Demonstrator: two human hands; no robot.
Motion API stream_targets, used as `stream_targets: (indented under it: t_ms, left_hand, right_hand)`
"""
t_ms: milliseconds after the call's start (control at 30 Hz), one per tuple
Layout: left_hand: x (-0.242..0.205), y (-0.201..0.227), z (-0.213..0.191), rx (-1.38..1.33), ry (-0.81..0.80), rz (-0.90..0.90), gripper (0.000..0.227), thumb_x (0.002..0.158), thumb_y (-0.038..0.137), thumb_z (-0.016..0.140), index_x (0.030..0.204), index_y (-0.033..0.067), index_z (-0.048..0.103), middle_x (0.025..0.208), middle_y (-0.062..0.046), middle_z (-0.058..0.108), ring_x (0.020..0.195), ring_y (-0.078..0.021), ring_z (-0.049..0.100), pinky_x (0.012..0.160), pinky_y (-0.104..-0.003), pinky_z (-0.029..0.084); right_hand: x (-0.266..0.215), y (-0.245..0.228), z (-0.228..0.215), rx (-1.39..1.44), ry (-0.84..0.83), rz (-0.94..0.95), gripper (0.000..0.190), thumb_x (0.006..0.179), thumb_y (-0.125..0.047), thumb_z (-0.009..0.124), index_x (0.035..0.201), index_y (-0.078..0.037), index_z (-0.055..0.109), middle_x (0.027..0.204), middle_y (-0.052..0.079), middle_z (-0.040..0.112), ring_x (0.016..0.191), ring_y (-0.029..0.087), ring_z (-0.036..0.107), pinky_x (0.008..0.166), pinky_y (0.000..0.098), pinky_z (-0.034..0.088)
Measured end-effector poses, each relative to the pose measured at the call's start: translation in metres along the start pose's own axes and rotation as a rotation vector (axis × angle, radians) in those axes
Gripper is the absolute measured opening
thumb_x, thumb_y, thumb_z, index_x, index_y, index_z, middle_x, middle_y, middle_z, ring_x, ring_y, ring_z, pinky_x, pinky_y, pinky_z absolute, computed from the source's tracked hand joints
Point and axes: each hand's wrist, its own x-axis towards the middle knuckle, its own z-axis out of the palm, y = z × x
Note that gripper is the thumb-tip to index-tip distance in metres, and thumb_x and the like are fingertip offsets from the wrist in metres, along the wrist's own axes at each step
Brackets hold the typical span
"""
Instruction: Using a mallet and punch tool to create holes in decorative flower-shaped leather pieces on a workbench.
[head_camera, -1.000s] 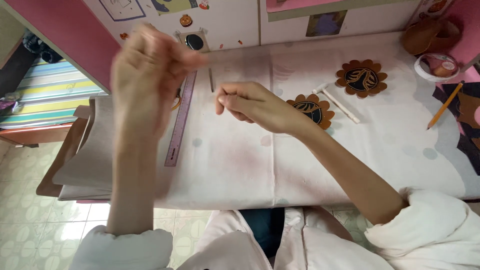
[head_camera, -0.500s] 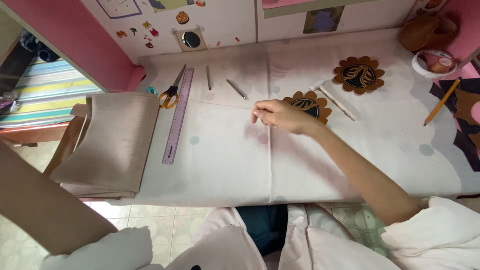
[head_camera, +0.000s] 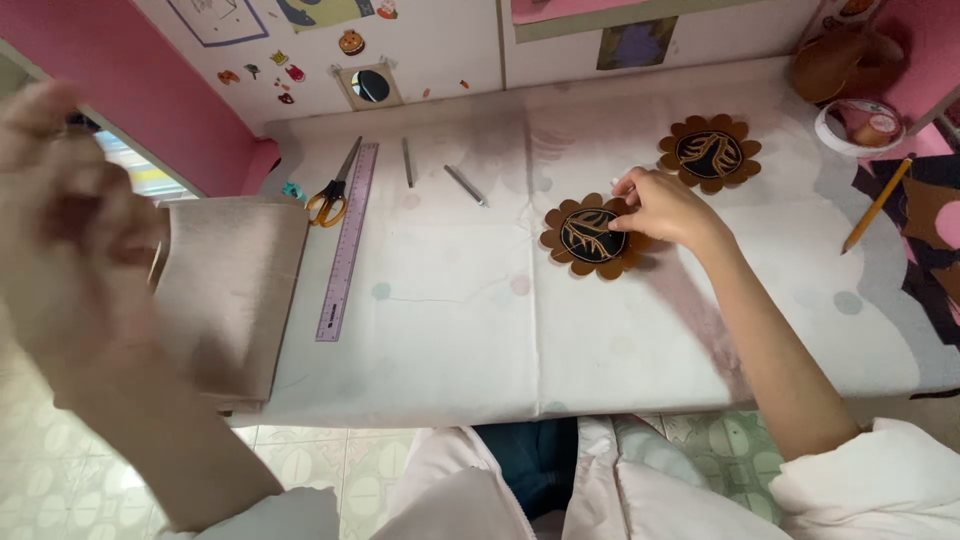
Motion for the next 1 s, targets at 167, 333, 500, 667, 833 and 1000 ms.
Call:
stream_targets:
  t_ms: [167, 333, 500, 667, 833, 1000]
  left_hand:
    - [0.007, -0.035, 0.036, -0.157, -0.270, -0.007, 0.041, 0.098, 0.019, 0.067, 0.137, 0.0101, 0.056, 0.093, 0.001, 0.063, 0.062, -0.0009, 0.050, 0.058, -0.011, 0.041]
    - [0.018, -0.069, 0.076, -0.165, -0.408, -0.083, 0.023, 0.105, 0.015, 0.061, 0.127, 0.0079, 0.062, 0.103, -0.004, 0.075, 0.066, -0.0039, 0.065, 0.050, -0.011, 0.043]
    - [0.035, -0.134, 0.121, -0.210, -0.605, -0.244, 0.035, 0.109, 0.017, 0.043, 0.130, -0.0036, 0.062, 0.073, 0.000, 0.044, 0.052, -0.0058, 0.037, 0.044, -0.017, 0.035]
    - [0.022, -0.186, 0.163, -0.210, -0.627, -0.372, 0.039, 0.106, 0.009, 0.036, 0.133, -0.0041, 0.062, 0.075, 0.000, 0.044, 0.053, -0.0042, 0.042, 0.047, -0.018, 0.041]
    - [0.002, -0.233, 0.176, -0.261, -0.682, -0.339, 0.037, 0.107, 0.003, 0.037, 0.140, -0.0012, 0.055, 0.090, -0.013, 0.067, 0.067, -0.0148, 0.069, 0.062, -0.025, 0.060]
    - [-0.012, -0.245, 0.184, -0.135, -0.583, -0.337, 0.020, 0.108, 0.011, 0.048, 0.121, 0.0006, 0.060, 0.094, -0.016, 0.074, 0.071, -0.0187, 0.075, 0.060, -0.024, 0.062]
  right_hand:
    - [0.003, 0.000, -0.003, -0.036, -0.040, 0.094, 0.040, 0.083, -0.028, 0.084, 0.114, -0.011, 0.065, 0.107, 0.004, 0.072, 0.099, 0.021, 0.065, 0.082, 0.0360, 0.045]
    - [-0.010, -0.007, -0.007, -0.061, -0.036, 0.130, 0.041, 0.085, -0.039, 0.081, 0.066, -0.009, 0.061, 0.069, 0.005, 0.061, 0.070, 0.021, 0.053, 0.063, 0.0347, 0.031]
    - [0.015, 0.016, 0.023, 0.537, -0.041, -0.113, 0.020, 0.089, -0.019, 0.075, 0.095, -0.001, 0.067, 0.083, 0.014, 0.072, 0.070, 0.021, 0.061, 0.054, 0.0273, 0.053]
    - [0.021, 0.002, 0.021, 0.679, -0.175, -0.247, 0.025, 0.098, -0.027, 0.069, 0.104, -0.004, 0.064, 0.070, 0.011, 0.068, 0.054, 0.018, 0.065, 0.044, 0.0243, 0.045]
    - [0.000, -0.029, 0.015, 0.804, -0.249, -0.259, 0.019, 0.099, -0.021, 0.067, 0.106, -0.002, 0.067, 0.071, 0.011, 0.073, 0.053, 0.018, 0.070, 0.045, 0.0253, 0.054]
    - [0.010, -0.018, 0.034, 0.840, -0.131, -0.273, 0.006, 0.096, -0.010, 0.070, 0.100, -0.005, 0.070, 0.067, 0.008, 0.070, 0.057, 0.016, 0.070, 0.047, 0.0267, 0.058]
